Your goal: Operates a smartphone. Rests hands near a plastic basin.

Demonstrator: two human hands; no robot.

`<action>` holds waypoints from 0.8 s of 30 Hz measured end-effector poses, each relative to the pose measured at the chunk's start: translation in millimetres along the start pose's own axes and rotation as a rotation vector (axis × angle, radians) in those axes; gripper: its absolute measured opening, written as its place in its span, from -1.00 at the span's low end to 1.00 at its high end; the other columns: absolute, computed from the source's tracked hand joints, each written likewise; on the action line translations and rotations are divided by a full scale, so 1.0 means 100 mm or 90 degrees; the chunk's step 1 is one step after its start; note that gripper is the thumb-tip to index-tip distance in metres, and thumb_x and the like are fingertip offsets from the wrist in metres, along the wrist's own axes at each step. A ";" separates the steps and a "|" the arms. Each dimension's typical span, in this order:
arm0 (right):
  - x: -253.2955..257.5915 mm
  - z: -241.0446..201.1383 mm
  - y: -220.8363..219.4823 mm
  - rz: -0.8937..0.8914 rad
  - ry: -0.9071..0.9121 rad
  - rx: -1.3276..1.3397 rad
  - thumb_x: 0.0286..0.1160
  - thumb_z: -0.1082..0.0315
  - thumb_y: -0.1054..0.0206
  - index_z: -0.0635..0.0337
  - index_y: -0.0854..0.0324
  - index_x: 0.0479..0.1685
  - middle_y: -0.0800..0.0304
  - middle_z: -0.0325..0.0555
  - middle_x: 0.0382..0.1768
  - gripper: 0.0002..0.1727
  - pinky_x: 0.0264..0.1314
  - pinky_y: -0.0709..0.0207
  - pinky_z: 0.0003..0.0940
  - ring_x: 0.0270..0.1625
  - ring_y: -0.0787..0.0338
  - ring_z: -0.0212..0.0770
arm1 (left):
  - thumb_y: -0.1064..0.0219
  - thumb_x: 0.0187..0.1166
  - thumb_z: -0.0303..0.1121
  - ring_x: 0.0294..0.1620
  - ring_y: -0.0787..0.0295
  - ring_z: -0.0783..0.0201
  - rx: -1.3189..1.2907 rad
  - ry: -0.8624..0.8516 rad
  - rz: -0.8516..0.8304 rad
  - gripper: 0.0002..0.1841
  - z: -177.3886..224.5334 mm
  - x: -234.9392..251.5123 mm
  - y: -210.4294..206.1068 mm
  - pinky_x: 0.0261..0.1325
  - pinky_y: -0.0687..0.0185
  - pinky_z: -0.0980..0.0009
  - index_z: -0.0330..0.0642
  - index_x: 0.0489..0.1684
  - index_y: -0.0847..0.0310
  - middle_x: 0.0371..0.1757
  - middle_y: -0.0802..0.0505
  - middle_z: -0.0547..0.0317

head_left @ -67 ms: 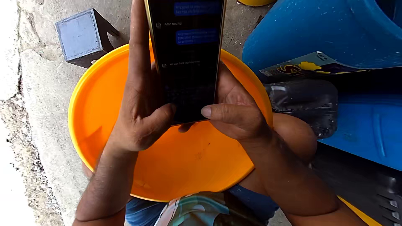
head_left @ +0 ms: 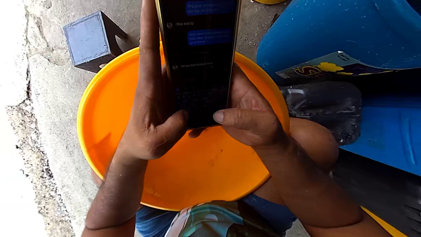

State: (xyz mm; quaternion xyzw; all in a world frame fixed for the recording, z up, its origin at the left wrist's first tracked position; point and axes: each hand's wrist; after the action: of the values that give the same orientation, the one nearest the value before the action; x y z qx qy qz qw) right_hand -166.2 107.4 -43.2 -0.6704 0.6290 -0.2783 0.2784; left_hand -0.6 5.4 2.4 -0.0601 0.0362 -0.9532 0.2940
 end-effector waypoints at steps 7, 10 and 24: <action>0.01 0.02 -0.02 -0.009 0.020 -0.013 0.25 0.65 -0.13 0.05 0.04 0.71 -0.51 0.09 0.34 -0.13 -0.08 -0.87 0.00 0.24 -0.77 0.03 | -0.31 0.26 -0.60 0.40 -0.68 0.15 0.058 0.000 0.010 0.21 -0.01 0.02 -0.01 0.24 -0.85 0.22 -0.19 0.84 0.76 0.57 -0.46 -0.02; 0.02 0.02 -0.01 -0.013 0.018 -0.014 0.26 0.66 -0.10 0.04 0.04 0.71 -0.52 0.10 0.32 -0.14 -0.12 -0.88 -0.02 0.19 -0.80 0.03 | -0.23 0.28 -0.68 0.35 -0.72 0.17 0.083 -0.008 0.020 0.16 -0.02 0.02 -0.02 0.22 -0.85 0.25 -0.20 0.84 0.75 0.53 -0.51 -0.01; 0.05 0.08 -0.06 0.054 0.050 -0.067 0.33 0.75 -0.25 0.11 -0.08 0.63 -0.61 0.16 0.19 -0.20 -0.41 -0.88 -0.10 0.00 -0.87 0.08 | -0.11 0.30 -0.68 0.33 -0.70 0.22 0.039 -0.008 -0.033 0.11 0.01 0.00 0.03 0.18 -0.84 0.30 -0.16 0.85 0.74 0.51 -0.52 0.02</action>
State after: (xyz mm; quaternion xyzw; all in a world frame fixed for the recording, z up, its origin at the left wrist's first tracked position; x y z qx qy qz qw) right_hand -156.0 103.3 -44.7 -0.6453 0.6811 -0.2590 0.2293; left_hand 1.2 3.0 3.2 -0.0577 0.0035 -0.9607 0.2714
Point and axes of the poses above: each hand's wrist, its own x-axis towards the middle knuckle, its own y-axis out of the back of the hand, z = x × y
